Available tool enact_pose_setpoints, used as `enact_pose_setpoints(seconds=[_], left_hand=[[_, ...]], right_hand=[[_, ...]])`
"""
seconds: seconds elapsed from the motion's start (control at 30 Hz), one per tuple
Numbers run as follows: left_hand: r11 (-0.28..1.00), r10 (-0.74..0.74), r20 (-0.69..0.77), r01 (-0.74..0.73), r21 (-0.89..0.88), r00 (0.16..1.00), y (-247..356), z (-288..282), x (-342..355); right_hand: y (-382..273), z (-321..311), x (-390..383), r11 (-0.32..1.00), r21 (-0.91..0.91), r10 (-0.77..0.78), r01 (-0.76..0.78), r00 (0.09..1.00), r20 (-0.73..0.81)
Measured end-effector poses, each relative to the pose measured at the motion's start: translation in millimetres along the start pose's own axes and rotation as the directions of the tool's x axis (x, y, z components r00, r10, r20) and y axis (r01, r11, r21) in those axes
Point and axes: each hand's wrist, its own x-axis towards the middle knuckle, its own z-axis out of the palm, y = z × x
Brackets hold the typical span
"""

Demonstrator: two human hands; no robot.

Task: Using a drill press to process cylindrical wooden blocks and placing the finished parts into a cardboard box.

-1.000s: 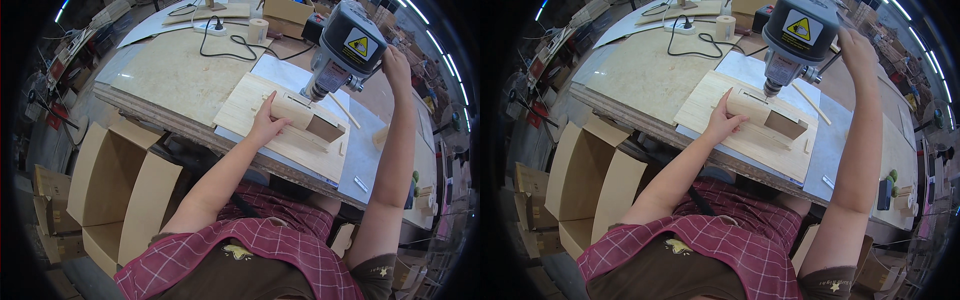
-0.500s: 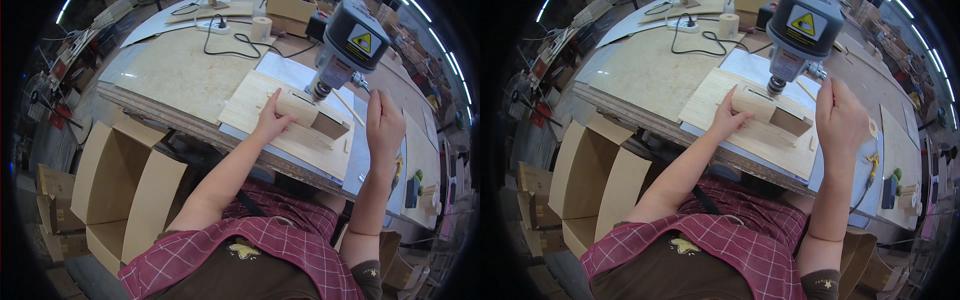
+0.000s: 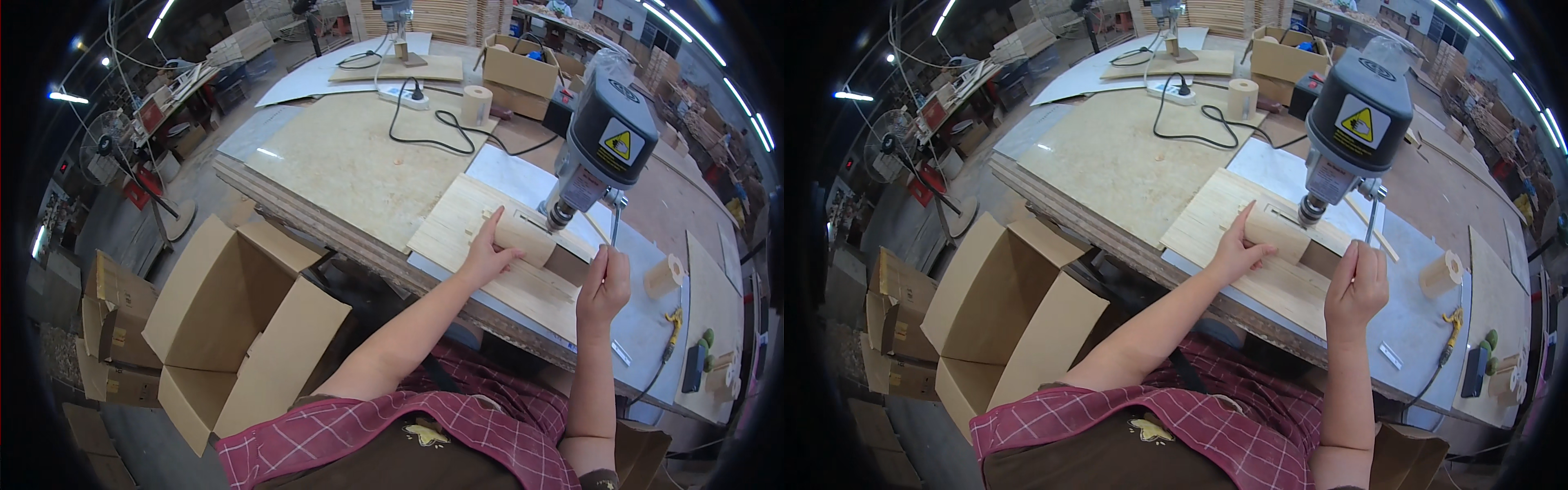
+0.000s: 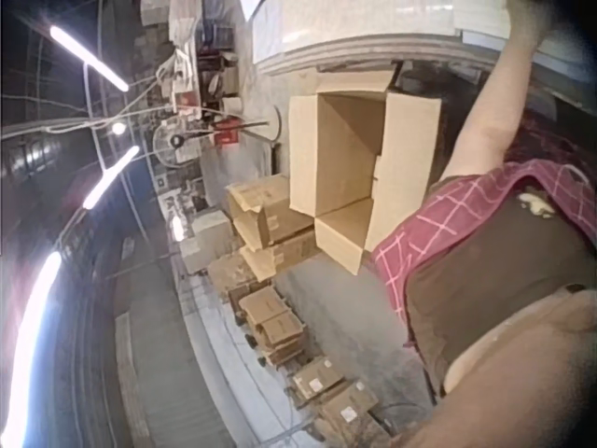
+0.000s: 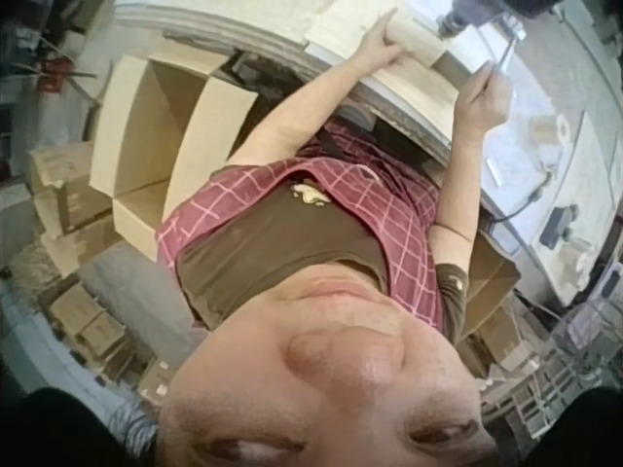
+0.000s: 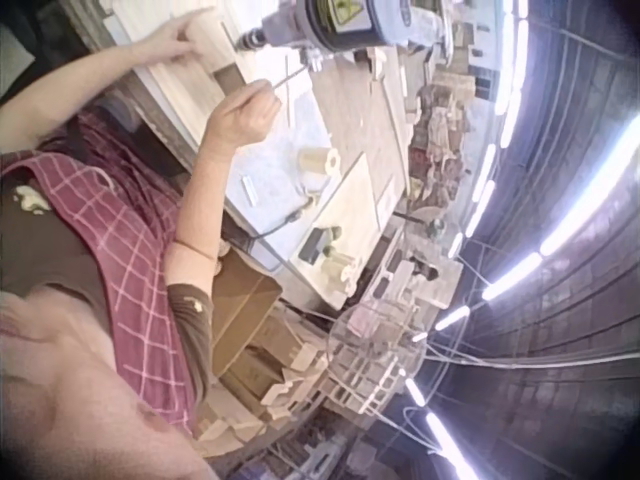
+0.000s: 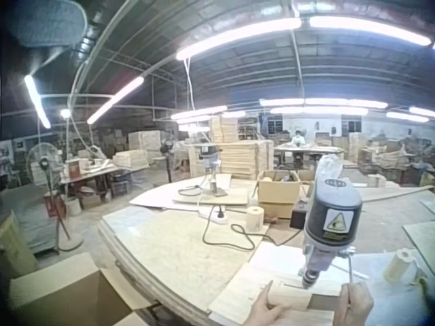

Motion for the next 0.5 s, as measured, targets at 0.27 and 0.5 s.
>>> enact_pose_setpoints(seconds=[0.27,0.5], left_hand=[[0.999,0.024,-0.013,-0.023,0.033,1.000,2.5,2.3,-1.8],[1.000,-0.003,0.015,0.003,0.017,1.000,4.2,1.7,-0.6]], right_hand=[[25.2,25.6,-25.5,0.992,0.119,-0.023,0.033,0.997,-0.079],[19.3,17.4,-20.4,0.994,0.103,-0.019,0.023,0.999,-0.041]])
